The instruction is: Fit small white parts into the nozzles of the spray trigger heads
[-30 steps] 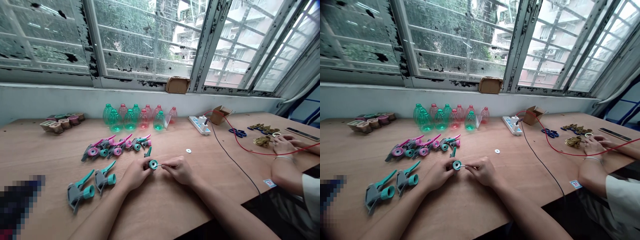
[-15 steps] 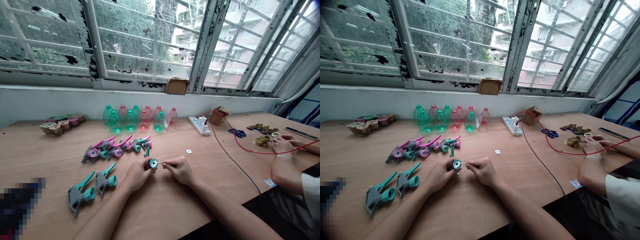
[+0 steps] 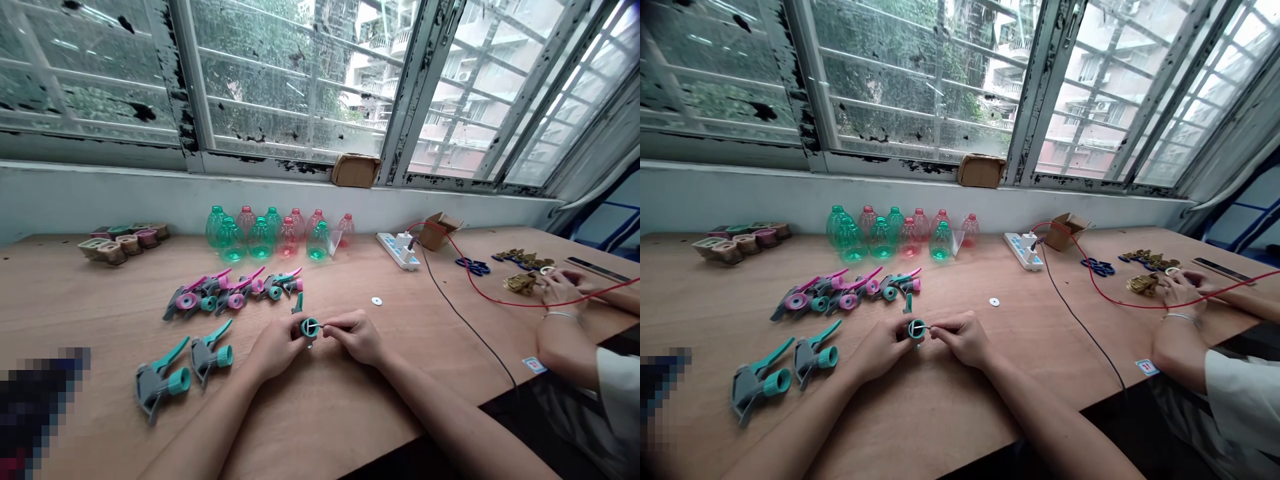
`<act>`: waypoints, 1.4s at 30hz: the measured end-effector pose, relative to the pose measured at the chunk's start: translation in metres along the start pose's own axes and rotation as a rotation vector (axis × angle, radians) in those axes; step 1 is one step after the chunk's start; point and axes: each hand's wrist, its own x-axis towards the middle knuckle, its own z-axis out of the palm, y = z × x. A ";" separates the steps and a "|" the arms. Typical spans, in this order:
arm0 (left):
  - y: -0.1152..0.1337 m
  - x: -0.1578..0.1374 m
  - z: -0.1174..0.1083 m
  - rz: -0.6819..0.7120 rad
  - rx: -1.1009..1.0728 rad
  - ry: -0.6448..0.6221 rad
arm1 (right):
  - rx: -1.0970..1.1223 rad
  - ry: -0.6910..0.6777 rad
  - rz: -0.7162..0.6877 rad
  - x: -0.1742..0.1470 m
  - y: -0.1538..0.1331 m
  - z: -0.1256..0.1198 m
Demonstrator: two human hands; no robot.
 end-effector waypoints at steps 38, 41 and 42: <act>-0.004 0.004 -0.001 -0.027 0.240 -0.029 | -0.685 -0.147 0.335 0.010 0.062 -0.153; -0.004 0.004 0.000 -0.015 0.238 -0.025 | -0.687 -0.151 0.333 0.009 0.063 -0.154; -0.004 0.004 0.000 -0.009 0.236 -0.025 | -0.691 -0.150 0.329 0.008 0.063 -0.154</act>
